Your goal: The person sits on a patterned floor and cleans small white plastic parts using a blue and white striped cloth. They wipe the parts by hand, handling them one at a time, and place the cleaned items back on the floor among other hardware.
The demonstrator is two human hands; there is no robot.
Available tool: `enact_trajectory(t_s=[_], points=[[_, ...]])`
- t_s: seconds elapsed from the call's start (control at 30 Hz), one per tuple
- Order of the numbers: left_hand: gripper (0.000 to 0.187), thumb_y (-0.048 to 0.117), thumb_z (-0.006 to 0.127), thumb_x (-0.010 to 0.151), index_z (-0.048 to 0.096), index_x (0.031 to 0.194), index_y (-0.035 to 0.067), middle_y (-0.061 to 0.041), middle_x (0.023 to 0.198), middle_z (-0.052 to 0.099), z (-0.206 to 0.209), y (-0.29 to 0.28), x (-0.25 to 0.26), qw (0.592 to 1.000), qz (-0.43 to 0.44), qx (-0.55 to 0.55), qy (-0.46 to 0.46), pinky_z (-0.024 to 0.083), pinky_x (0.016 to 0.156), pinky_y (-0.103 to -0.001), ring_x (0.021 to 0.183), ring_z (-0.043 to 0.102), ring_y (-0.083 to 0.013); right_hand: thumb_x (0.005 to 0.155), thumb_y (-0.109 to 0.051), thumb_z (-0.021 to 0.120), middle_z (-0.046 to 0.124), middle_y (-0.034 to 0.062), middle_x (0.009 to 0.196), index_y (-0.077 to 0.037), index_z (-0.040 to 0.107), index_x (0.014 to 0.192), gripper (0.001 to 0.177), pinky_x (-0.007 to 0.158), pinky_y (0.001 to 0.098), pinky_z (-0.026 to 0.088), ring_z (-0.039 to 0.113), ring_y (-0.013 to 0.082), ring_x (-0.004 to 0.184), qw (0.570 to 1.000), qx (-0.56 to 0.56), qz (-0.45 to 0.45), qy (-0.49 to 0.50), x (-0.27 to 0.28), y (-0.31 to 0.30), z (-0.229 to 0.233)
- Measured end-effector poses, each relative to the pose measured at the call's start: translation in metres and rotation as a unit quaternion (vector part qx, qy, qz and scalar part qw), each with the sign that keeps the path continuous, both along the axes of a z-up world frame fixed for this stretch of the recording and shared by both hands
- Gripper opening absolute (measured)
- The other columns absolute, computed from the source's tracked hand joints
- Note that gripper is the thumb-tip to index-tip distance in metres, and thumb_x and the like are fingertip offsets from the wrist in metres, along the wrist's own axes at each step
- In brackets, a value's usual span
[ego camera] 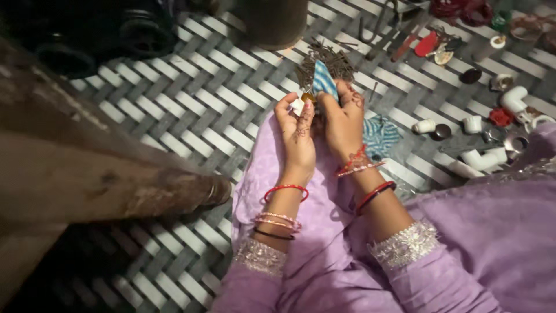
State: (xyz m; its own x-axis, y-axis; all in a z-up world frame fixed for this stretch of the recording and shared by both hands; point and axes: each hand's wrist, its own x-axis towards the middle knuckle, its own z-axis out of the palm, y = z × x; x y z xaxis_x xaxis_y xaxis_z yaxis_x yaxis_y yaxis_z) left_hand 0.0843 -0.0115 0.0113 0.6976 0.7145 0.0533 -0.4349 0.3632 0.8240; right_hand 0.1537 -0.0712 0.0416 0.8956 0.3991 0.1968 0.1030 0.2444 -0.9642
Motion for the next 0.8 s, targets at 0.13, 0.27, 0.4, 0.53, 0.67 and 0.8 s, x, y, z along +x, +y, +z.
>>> enact_trajectory(t_s=[0.13,0.27,0.4,0.53,0.67,0.8], points=[[0.032,0.028,0.058,0.107,0.049,0.131,0.009,-0.001,0.104,0.057,0.0,0.004,-0.017,0.999,-0.035,-0.009,0.002,0.045,0.063,-0.023,0.075,0.053,-0.0079,0.095,-0.011,0.063,0.066,-0.002,0.08,-0.004,0.066,0.1,0.009,0.056,0.026,0.047,0.058,0.0074,0.063,0.984,0.062,0.092,0.137,-0.02,-0.024,0.012],[0.03,0.029,0.056,0.107,0.049,0.129,0.011,-0.005,0.094,0.062,-0.004,-0.007,0.007,0.997,-0.059,0.041,0.039,0.042,0.057,-0.022,0.066,0.054,-0.0087,0.1,-0.013,0.064,0.066,-0.0038,0.085,-0.005,0.069,0.099,0.009,0.064,0.0235,0.047,0.057,0.0039,0.071,0.998,-0.012,0.028,0.06,0.007,-0.064,0.001],[0.031,0.03,0.056,0.106,0.048,0.129,0.012,-0.007,0.093,0.068,-0.004,-0.004,0.041,0.992,-0.079,0.069,0.07,0.041,0.056,-0.022,0.065,0.055,-0.0085,0.102,-0.013,0.066,0.067,-0.0058,0.086,-0.01,0.069,0.096,0.007,0.067,0.022,0.046,0.057,0.0042,0.074,0.987,0.089,-0.077,0.106,0.057,-0.095,-0.018],[0.035,0.031,0.056,0.104,0.046,0.132,0.013,-0.006,0.095,0.069,0.0,0.003,0.054,0.983,-0.133,0.013,0.125,0.044,0.059,-0.023,0.067,0.056,-0.0087,0.109,-0.014,0.069,0.057,-0.0071,0.084,-0.006,0.062,0.094,0.019,0.071,0.0238,0.039,0.047,0.0043,0.079,0.992,0.053,-0.111,0.04,0.08,-0.105,-0.032],[0.037,0.04,0.051,0.105,0.055,0.125,0.009,-0.005,0.082,0.065,-0.006,0.01,0.058,0.978,-0.166,0.008,0.128,0.038,0.053,-0.023,0.059,0.05,-0.0093,0.096,-0.017,0.068,0.071,-0.0072,0.1,-0.009,0.067,0.116,0.022,0.082,0.0223,0.051,0.064,0.003,0.09,0.994,-0.04,-0.083,0.066,0.07,-0.095,-0.032],[0.036,0.045,0.054,0.107,0.064,0.109,0.01,0.0,0.076,0.059,-0.027,-0.002,0.073,0.971,-0.192,-0.054,0.135,0.038,0.053,-0.025,0.058,0.049,-0.0086,0.099,-0.016,0.067,0.069,0.0103,0.102,0.002,0.071,0.114,0.023,0.083,0.0365,0.05,0.064,0.0222,0.094,0.978,-0.167,-0.041,-0.114,0.046,-0.085,-0.023]])
